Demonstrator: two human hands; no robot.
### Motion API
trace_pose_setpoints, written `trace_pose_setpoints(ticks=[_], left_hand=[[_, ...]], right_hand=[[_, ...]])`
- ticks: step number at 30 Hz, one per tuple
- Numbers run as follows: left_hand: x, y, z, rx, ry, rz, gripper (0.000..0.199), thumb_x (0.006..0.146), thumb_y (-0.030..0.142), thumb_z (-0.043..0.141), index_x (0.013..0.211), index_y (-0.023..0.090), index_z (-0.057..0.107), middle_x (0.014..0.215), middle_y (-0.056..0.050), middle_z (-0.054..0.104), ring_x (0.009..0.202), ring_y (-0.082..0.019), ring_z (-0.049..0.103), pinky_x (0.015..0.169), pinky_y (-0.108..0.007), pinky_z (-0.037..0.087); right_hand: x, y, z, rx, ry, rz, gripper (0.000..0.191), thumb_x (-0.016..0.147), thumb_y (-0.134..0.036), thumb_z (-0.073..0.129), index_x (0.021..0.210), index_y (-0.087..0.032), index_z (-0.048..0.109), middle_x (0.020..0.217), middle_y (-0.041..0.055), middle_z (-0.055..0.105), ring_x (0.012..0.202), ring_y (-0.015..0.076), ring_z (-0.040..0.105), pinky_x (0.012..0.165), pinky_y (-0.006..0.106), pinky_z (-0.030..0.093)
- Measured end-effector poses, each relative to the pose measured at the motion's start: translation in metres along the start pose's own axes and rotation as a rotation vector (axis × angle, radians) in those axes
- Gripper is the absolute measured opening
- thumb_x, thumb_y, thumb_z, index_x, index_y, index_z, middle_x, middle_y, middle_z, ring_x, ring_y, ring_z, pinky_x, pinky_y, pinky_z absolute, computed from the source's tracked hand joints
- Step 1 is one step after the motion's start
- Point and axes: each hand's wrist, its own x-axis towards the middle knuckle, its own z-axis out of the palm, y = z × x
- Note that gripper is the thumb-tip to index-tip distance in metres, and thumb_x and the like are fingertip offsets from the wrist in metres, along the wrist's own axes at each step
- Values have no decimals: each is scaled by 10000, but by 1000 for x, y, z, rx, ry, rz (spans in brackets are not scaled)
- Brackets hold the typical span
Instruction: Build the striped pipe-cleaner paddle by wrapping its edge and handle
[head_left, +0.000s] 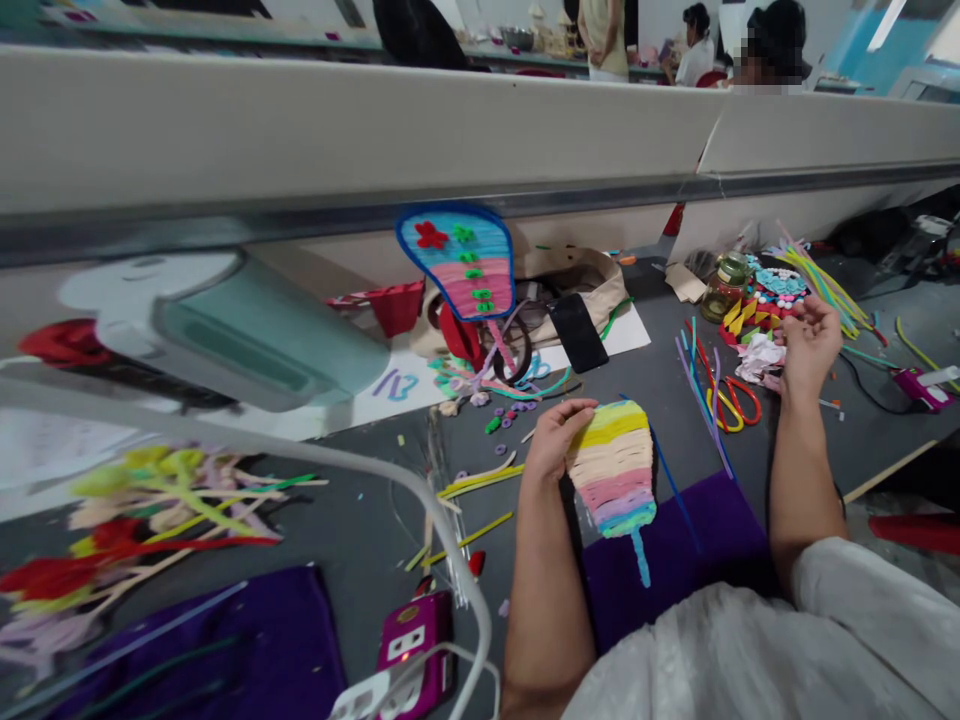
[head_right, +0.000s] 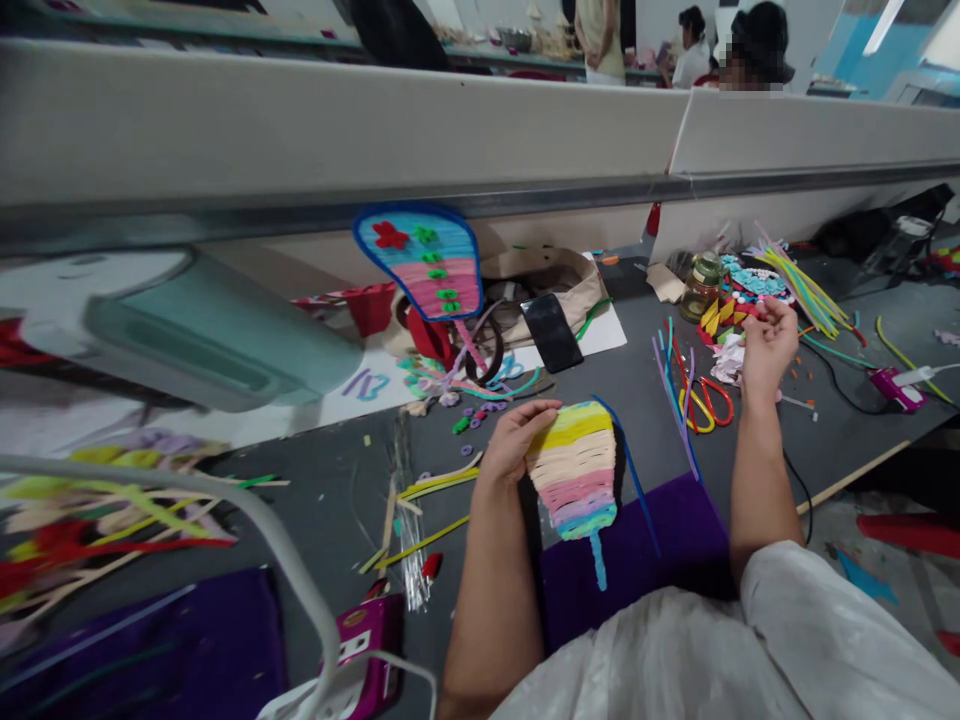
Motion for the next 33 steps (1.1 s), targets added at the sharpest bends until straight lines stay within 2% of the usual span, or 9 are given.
trace_pose_setpoints(ticks=[3,6,8,13,17,20,23,26,33], left_hand=[[-1,0,0,2,-8,13,337,581,318,815,850,144,711,728,-34,674,616,-128,597,577,-224,454],[-1,0,0,1,-10,16,334,588,321,813,851,144,710,728,-34,674,615,-129,597,577,-223,454],[-1,0,-1,-1,-13,14,338,587,319,815,854,143,707,730,-33,673,617,-130,600,577,-225,454],[-1,-1,-1,-17,-25,7,354,579,324,818,860,142,702,727,-31,673,610,-132,598,573,-230,451],[-1,-1,-1,-24,-15,5,361,563,327,824,844,137,701,719,-28,669,607,-131,595,575,-233,451],[-2,0,0,-22,-19,8,366,567,335,822,849,135,702,716,-30,670,610,-132,596,578,-235,450],[-2,0,0,-12,-14,9,365,570,337,820,851,134,703,712,-32,671,609,-133,596,578,-236,448],[-1,-1,0,-6,-3,12,363,569,333,821,848,132,704,714,-34,671,610,-133,595,579,-235,447],[-1,-2,0,-8,-1,16,358,578,336,814,852,132,705,706,-33,666,605,-130,590,571,-230,439]], right_hand=[[7,1,2,-19,-12,-58,373,794,-401,594,1084,-173,540,839,53,618,659,151,610,556,279,493],[9,-1,4,-51,-63,-36,317,841,-447,531,972,-163,581,730,31,595,623,156,600,552,288,490],[8,-3,6,-85,-87,-33,327,854,-463,509,953,-163,594,756,47,607,652,166,609,559,294,494],[-2,-5,15,-155,-179,-119,432,776,-416,635,1140,-195,564,903,64,640,871,196,635,725,340,529],[-10,-4,22,-122,-286,-1,335,840,-422,540,1051,-173,613,745,33,637,714,182,639,707,364,540],[-14,-6,26,-218,-293,-114,333,808,-389,580,1078,-197,621,949,69,669,922,219,639,874,431,507],[-19,-7,32,-272,-334,-231,462,753,-347,644,1194,-230,571,1208,92,608,1152,247,554,1010,463,422],[-26,-8,40,-201,-421,-150,444,798,-326,588,1225,-217,540,1089,83,665,1051,224,616,970,445,452],[-50,-23,59,-156,-526,-35,315,820,-343,540,1071,-176,633,813,45,709,829,200,656,843,375,496]])
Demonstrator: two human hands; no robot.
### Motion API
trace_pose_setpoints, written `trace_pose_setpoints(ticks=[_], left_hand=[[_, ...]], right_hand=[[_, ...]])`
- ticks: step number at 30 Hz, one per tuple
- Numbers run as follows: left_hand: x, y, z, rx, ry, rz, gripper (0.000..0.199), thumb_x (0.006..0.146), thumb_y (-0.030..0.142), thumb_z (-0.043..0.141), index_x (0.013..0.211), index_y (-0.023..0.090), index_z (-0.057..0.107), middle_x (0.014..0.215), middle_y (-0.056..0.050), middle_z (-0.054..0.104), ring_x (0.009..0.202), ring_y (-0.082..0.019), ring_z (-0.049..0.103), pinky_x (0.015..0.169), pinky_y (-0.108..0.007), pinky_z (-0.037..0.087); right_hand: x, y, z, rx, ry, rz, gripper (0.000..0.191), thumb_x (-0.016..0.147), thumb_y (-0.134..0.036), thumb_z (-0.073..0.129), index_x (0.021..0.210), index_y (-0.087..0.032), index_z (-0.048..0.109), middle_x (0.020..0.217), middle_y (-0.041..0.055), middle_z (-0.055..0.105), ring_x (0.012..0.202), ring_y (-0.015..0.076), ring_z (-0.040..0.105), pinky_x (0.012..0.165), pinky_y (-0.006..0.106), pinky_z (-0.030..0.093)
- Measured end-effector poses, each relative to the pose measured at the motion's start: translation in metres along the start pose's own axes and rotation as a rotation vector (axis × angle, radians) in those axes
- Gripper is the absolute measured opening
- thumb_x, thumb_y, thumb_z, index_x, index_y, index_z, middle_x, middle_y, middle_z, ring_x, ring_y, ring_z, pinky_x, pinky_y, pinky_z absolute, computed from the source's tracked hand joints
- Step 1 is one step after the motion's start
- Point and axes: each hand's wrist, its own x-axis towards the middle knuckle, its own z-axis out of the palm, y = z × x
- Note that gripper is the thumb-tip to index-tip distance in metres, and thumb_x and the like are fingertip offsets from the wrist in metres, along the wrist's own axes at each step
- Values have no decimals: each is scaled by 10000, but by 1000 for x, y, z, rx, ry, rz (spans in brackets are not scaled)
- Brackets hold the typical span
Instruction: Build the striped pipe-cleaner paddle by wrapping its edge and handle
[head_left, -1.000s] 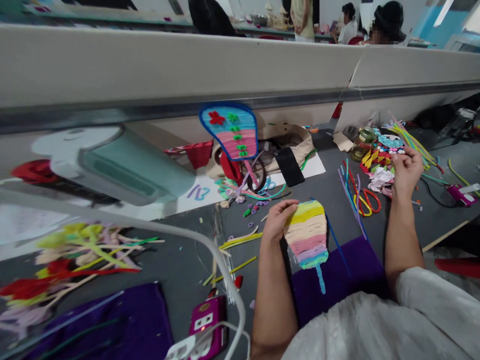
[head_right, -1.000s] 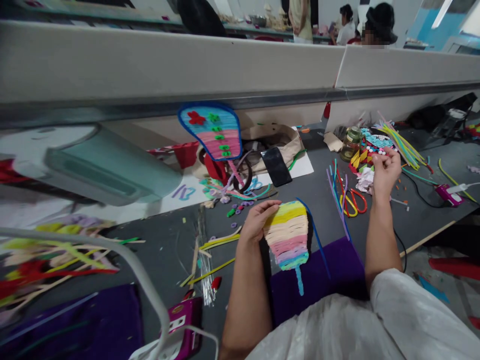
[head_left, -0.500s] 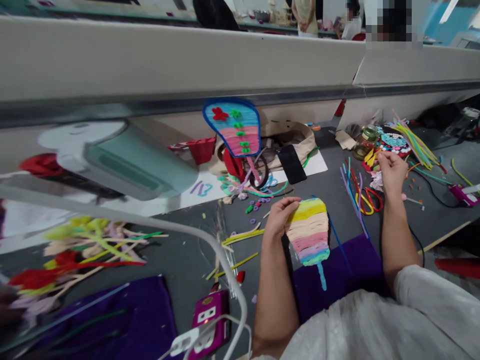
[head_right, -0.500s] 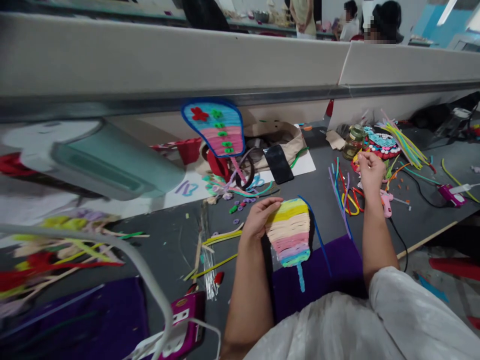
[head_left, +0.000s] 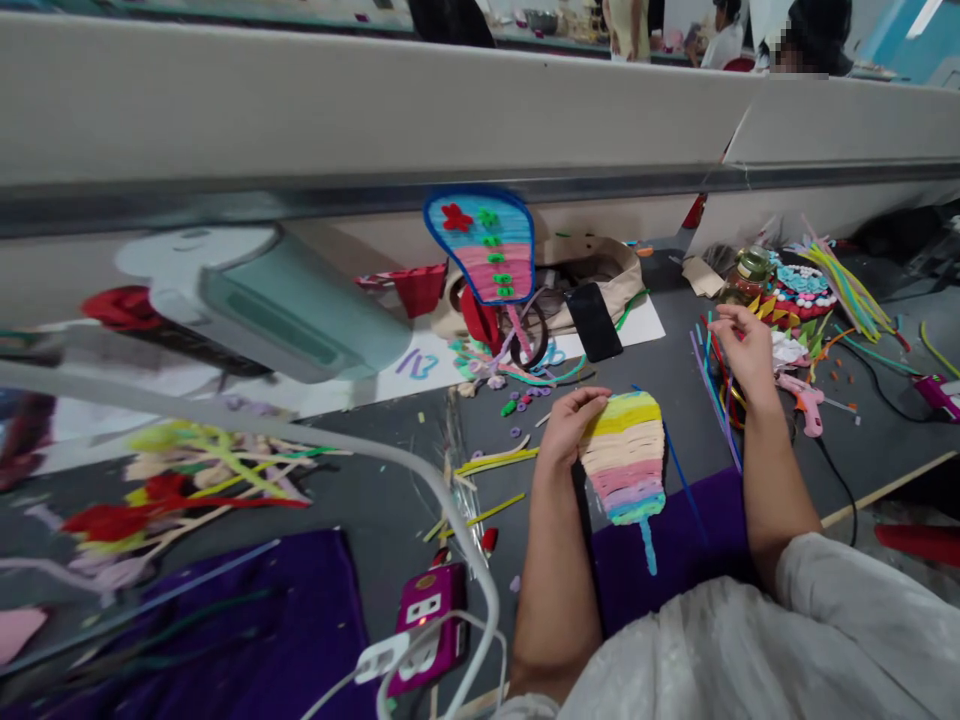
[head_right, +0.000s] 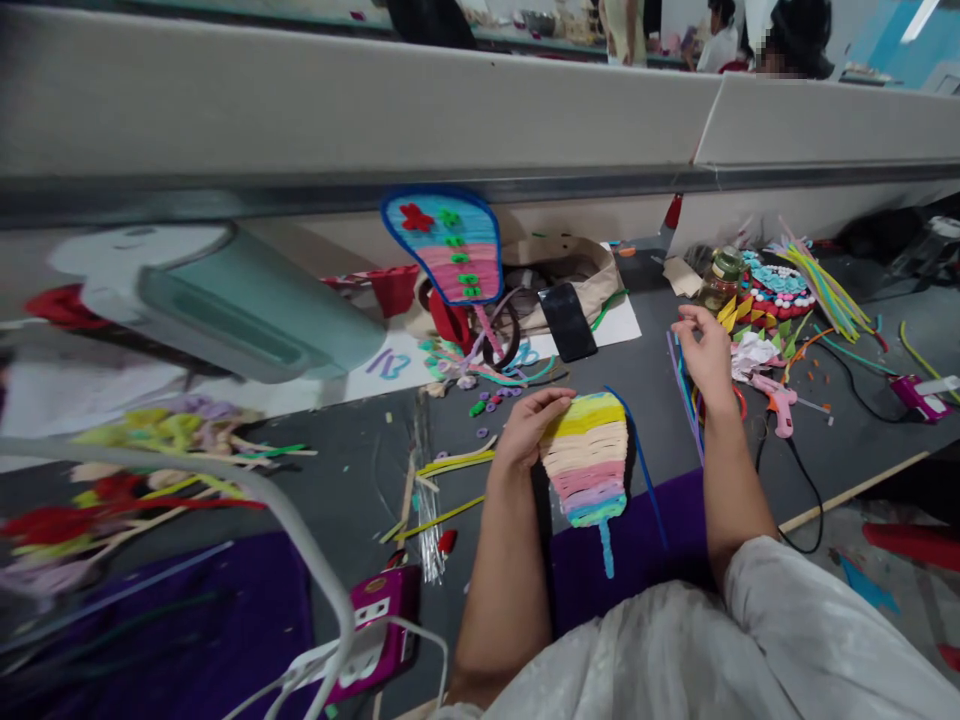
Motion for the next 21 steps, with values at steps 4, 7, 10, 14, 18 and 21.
trace_pose_setpoints(ticks=[4,7,10,14,18,21], left_hand=[[-2,2,1,-29,-8,1,354,571,335,819,841,136,708,699,-27,661,605,-128,584,581,-234,442],[-2,3,1,-35,-1,8,347,563,331,822,828,137,710,699,-25,660,605,-127,582,581,-234,437],[-3,3,2,-48,4,9,341,555,328,824,814,137,712,701,-23,661,604,-125,581,583,-233,434],[-4,4,2,-72,1,2,339,554,335,827,806,140,712,703,-25,666,615,-129,590,593,-235,436],[-4,4,3,-80,3,16,328,565,344,823,797,138,716,686,-25,665,605,-123,581,583,-230,431],[-4,5,4,-76,11,7,330,557,345,825,790,135,720,680,-26,668,602,-124,582,581,-230,436]], right_hand=[[-6,-9,15,-11,-92,61,323,839,-382,513,1042,-176,656,683,19,670,674,181,638,710,323,502],[-8,-16,25,-22,-119,59,338,860,-389,477,1068,-184,649,763,39,683,710,188,648,724,332,507],[-9,-22,38,-70,-117,-77,416,819,-326,538,1210,-190,580,1078,98,678,1050,228,612,927,383,464],[-14,-25,57,-63,-227,-5,433,836,-294,512,1252,-181,549,952,77,708,938,213,658,894,371,487],[-22,-22,65,-79,-262,66,322,870,-307,455,1108,-186,636,830,56,711,826,212,678,817,355,515],[-27,-17,65,-131,-234,-46,395,808,-216,525,1194,-188,598,1146,96,667,1075,223,613,946,365,465]])
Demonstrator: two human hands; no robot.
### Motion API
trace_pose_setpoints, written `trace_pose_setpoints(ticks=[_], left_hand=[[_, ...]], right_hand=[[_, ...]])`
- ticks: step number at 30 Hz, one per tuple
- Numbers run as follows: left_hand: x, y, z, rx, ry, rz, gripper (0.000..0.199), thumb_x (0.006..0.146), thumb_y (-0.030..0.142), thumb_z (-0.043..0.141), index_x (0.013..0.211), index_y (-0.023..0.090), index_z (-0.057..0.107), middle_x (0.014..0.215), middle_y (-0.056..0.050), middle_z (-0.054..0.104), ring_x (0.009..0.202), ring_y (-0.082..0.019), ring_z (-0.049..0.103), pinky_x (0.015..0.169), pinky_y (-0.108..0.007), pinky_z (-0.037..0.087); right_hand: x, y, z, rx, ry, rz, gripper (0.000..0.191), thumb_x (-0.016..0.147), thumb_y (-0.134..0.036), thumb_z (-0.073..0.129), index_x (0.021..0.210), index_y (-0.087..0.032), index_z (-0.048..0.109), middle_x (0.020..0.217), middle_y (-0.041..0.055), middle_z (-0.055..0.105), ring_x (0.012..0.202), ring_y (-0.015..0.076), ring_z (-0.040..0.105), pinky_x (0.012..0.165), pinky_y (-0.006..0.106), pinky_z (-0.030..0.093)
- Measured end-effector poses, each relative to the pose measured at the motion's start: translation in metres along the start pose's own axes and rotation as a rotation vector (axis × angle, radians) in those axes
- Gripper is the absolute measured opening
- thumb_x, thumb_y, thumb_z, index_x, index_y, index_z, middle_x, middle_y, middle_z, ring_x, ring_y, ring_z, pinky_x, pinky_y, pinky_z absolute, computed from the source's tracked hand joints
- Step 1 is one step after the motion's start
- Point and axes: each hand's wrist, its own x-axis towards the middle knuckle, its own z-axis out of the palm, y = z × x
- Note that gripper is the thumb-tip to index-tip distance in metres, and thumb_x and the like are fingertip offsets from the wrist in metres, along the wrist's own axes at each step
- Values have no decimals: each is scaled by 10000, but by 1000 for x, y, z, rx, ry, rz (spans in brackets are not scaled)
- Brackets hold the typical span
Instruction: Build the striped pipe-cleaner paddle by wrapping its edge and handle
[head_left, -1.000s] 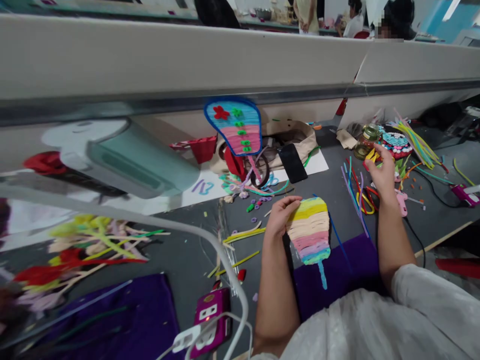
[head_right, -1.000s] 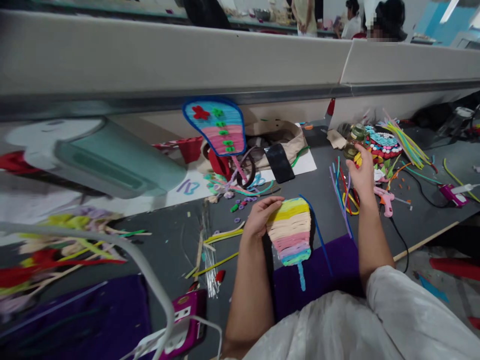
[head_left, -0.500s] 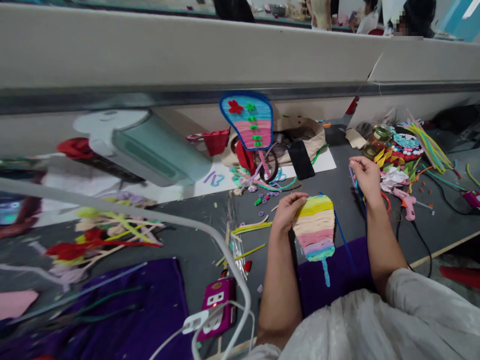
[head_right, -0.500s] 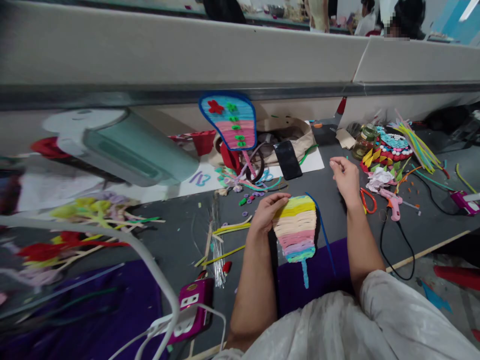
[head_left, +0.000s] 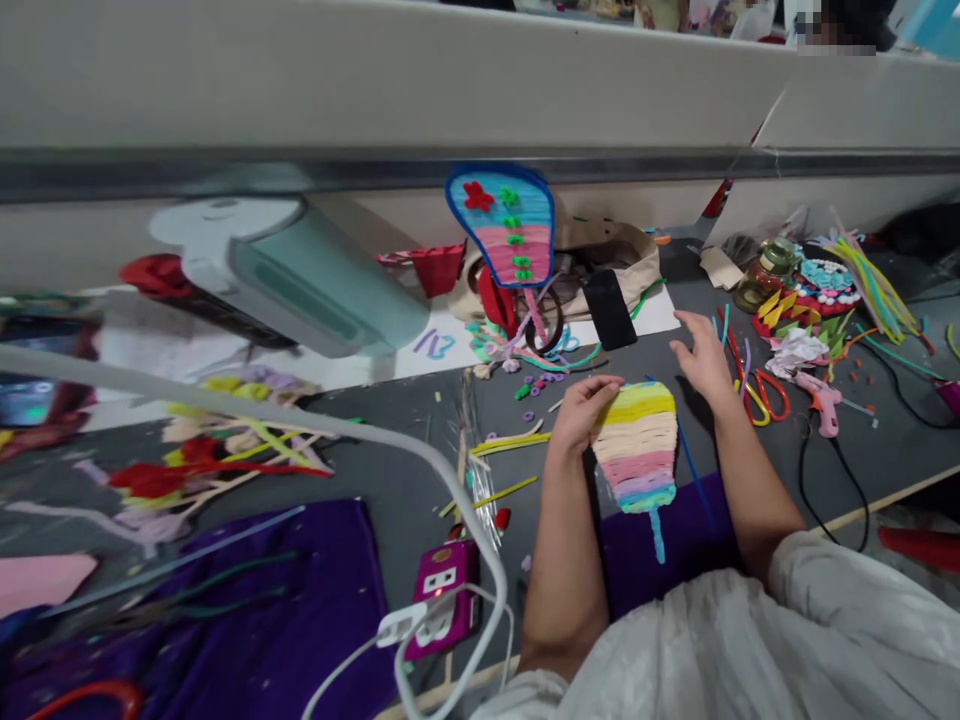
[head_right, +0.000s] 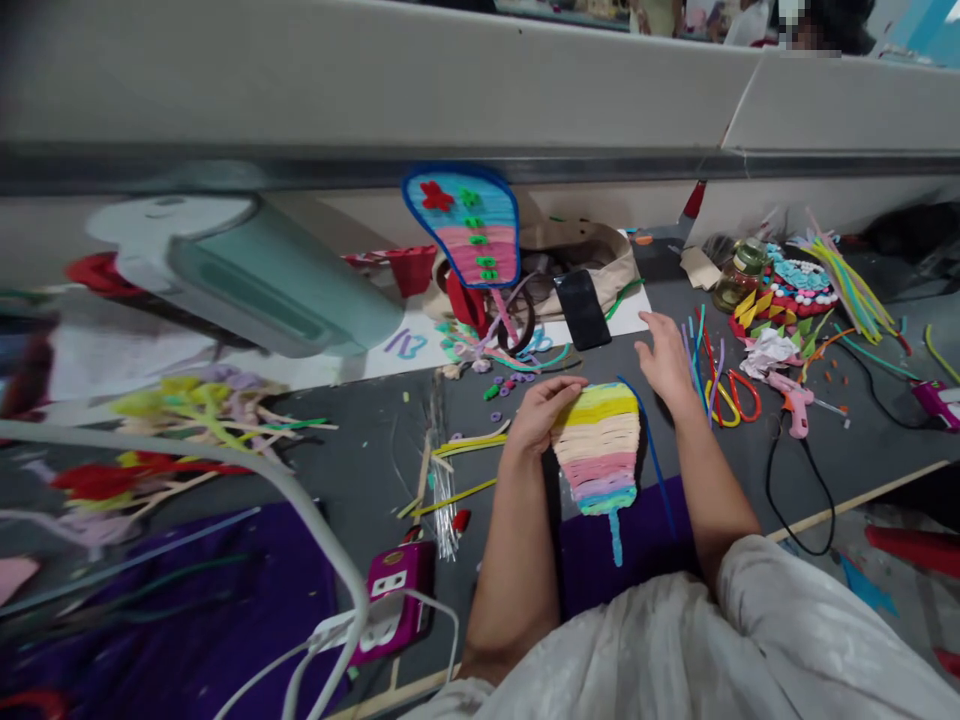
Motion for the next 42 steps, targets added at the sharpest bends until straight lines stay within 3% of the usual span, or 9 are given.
trace_pose_setpoints(ticks=[2,6,13,18,22,27,30,37,42], left_hand=[[0,1,0,9,-2,-16,338,551,341,826,797,134,721,679,-28,672,598,-128,588,582,-235,444],[-2,2,-1,39,-23,-48,379,544,320,833,855,136,716,702,-38,689,606,-148,612,592,-255,464],[-1,1,-3,23,6,-45,318,527,278,826,787,137,707,658,-26,667,578,-147,599,577,-258,455],[1,1,-5,33,2,-40,327,530,285,827,800,139,713,685,-30,669,590,-142,595,581,-257,450],[1,1,-7,58,7,-26,350,536,305,828,820,135,717,707,-40,676,600,-146,598,581,-255,451],[1,-1,-8,73,13,-20,358,543,307,830,836,131,722,717,-45,679,603,-142,599,574,-243,452],[2,-1,-8,66,10,-21,354,545,308,834,833,133,723,714,-45,679,605,-142,601,573,-239,456],[0,0,-7,55,-27,-44,406,545,320,842,888,135,726,751,-62,700,624,-159,625,604,-264,482],[-2,1,-7,49,-33,-45,409,535,319,847,877,131,722,735,-63,700,613,-165,629,599,-270,484]], right_hand=[[-3,3,2,5,-62,13,374,806,-206,533,1170,-192,617,1139,91,674,1040,215,624,924,353,474],[-12,8,6,69,-271,56,232,844,-271,531,1001,-215,693,914,35,731,809,181,658,769,299,497],[-35,12,-9,-255,-324,141,178,875,-248,493,867,-216,668,784,24,699,733,171,627,658,255,408],[-60,8,-7,-466,-532,196,169,886,-330,516,961,-211,611,863,60,702,809,195,639,654,255,373],[-74,5,2,-537,-617,187,200,888,-246,487,1070,-199,556,964,93,699,873,217,649,679,265,380],[-74,9,3,-478,-558,160,243,852,-181,477,1085,-185,545,943,88,691,861,225,650,687,277,395],[-71,17,0,-388,-443,195,285,808,-162,501,1083,-194,566,859,46,683,817,197,641,699,265,408],[-62,38,-9,165,-263,276,302,781,-265,515,1042,-164,626,663,-18,605,596,141,584,590,250,451],[-56,22,-16,239,-162,109,254,776,-275,547,962,-172,686,832,26,648,681,130,580,658,257,469]])
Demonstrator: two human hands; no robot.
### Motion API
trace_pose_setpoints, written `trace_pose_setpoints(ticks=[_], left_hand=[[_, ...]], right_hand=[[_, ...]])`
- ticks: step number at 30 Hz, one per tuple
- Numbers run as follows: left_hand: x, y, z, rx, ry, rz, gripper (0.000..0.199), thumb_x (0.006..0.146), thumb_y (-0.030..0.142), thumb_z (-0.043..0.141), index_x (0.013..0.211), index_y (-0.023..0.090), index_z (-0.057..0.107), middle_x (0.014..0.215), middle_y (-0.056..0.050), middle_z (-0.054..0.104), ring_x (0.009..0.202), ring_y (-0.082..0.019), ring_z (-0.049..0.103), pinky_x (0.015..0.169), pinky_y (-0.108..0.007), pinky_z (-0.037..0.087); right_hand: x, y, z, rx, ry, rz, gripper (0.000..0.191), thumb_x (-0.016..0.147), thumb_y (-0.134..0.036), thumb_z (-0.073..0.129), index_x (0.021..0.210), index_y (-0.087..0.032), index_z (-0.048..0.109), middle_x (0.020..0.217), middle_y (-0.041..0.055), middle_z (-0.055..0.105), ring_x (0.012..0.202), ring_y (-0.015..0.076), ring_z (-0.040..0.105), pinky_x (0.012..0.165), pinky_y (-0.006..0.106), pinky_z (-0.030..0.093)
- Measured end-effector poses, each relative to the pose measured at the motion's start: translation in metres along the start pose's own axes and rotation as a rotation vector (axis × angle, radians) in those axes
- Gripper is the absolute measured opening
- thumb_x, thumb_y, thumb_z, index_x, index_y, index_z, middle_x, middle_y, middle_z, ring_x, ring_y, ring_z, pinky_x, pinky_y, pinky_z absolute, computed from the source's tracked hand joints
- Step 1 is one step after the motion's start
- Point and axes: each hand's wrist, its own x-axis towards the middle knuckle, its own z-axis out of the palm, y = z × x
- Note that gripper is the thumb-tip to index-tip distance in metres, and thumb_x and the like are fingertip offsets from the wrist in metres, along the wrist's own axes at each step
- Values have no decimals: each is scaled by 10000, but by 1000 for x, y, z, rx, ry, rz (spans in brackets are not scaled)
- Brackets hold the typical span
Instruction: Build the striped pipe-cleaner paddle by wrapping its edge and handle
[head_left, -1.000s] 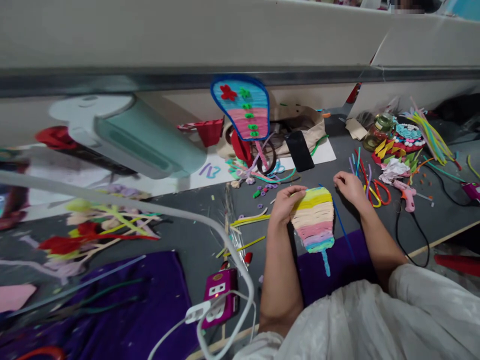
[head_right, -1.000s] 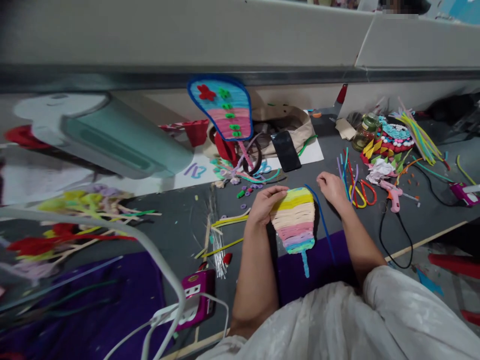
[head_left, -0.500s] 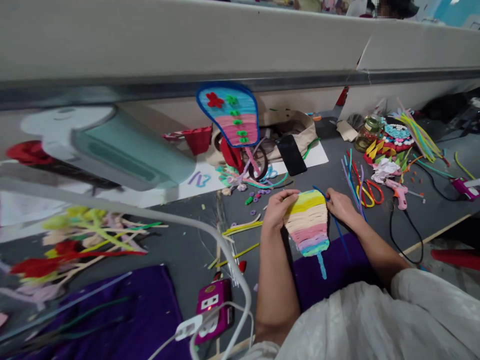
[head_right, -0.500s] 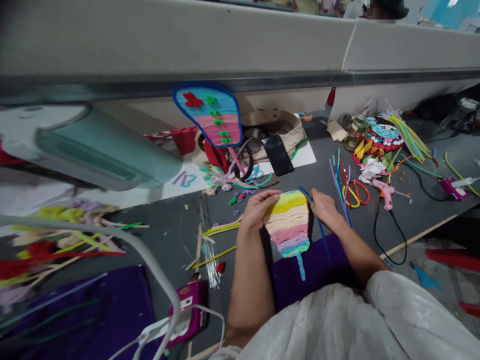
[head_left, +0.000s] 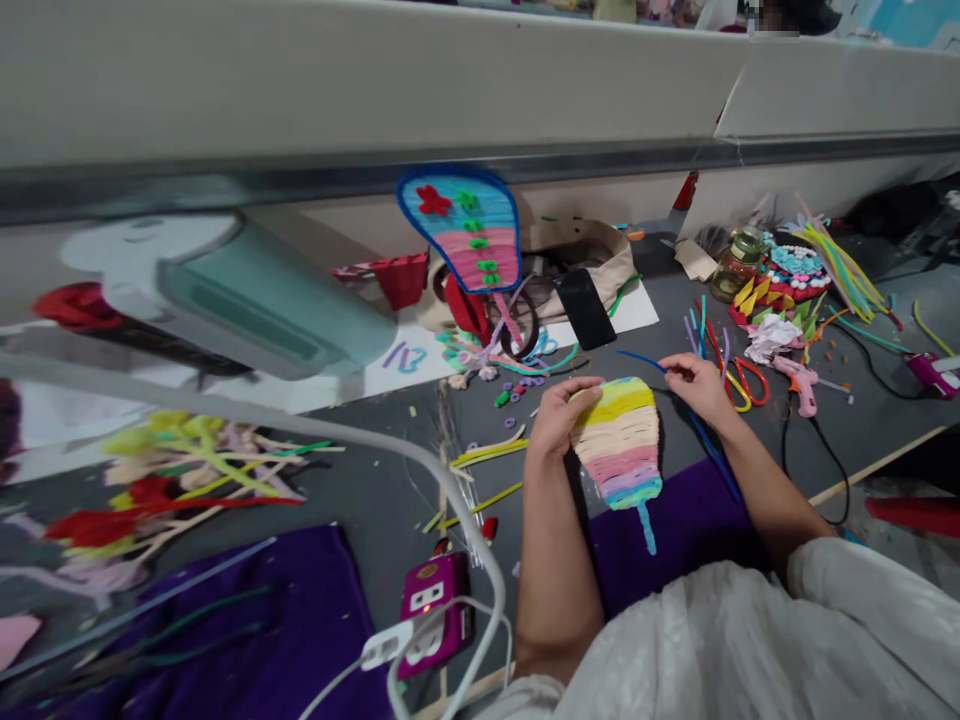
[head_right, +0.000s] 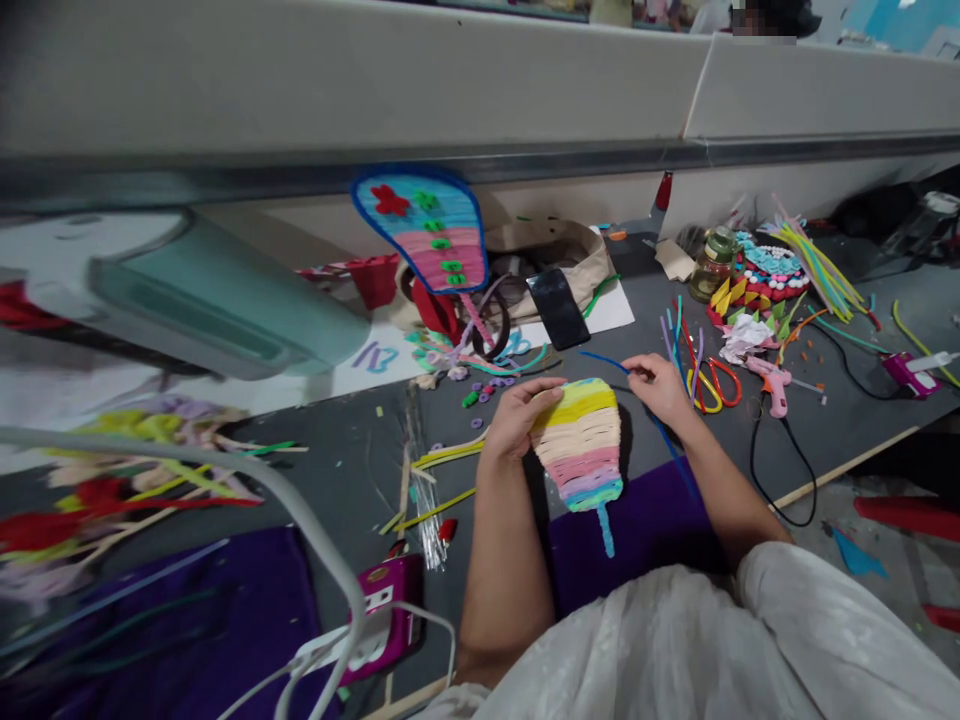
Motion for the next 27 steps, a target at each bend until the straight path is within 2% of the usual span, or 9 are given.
trace_pose_setpoints(ticks=[3,6,9,15,20,27], left_hand=[[0,0,0,7,-7,19,380,554,319,835,867,136,719,729,-51,695,614,-155,624,601,-260,478],[-1,0,1,19,-18,31,361,583,317,818,880,142,712,728,-38,685,612,-143,615,592,-245,465],[-3,2,2,17,-42,52,386,608,318,801,943,154,701,758,-33,677,631,-141,612,603,-246,463],[-4,3,1,37,-78,141,431,641,301,781,1048,187,693,797,-13,648,651,-110,579,609,-217,435],[-3,1,0,38,-66,110,409,632,309,782,1011,177,707,836,-35,676,690,-139,608,639,-245,460],[-1,0,0,24,-42,45,355,627,323,788,923,144,708,761,-50,688,654,-154,624,629,-262,478]], right_hand=[[2,-23,-4,-146,-66,-116,253,826,-240,517,996,-201,699,867,30,652,692,126,571,675,254,453],[5,-43,-11,-345,-118,-208,270,861,-202,491,1022,-222,707,897,43,670,824,162,593,770,282,444],[10,-52,-16,-465,-150,-262,270,870,-198,494,1021,-239,715,927,51,680,922,192,585,826,306,431],[14,-49,-16,-400,-177,-269,255,869,-192,496,983,-232,721,898,38,688,899,187,588,830,309,440],[15,-44,-14,-330,-168,-285,244,864,-191,502,967,-223,721,872,35,685,875,180,592,822,303,440],[17,-42,-12,-376,-194,-254,242,850,-175,510,949,-214,727,869,35,691,862,179,593,798,299,436]])
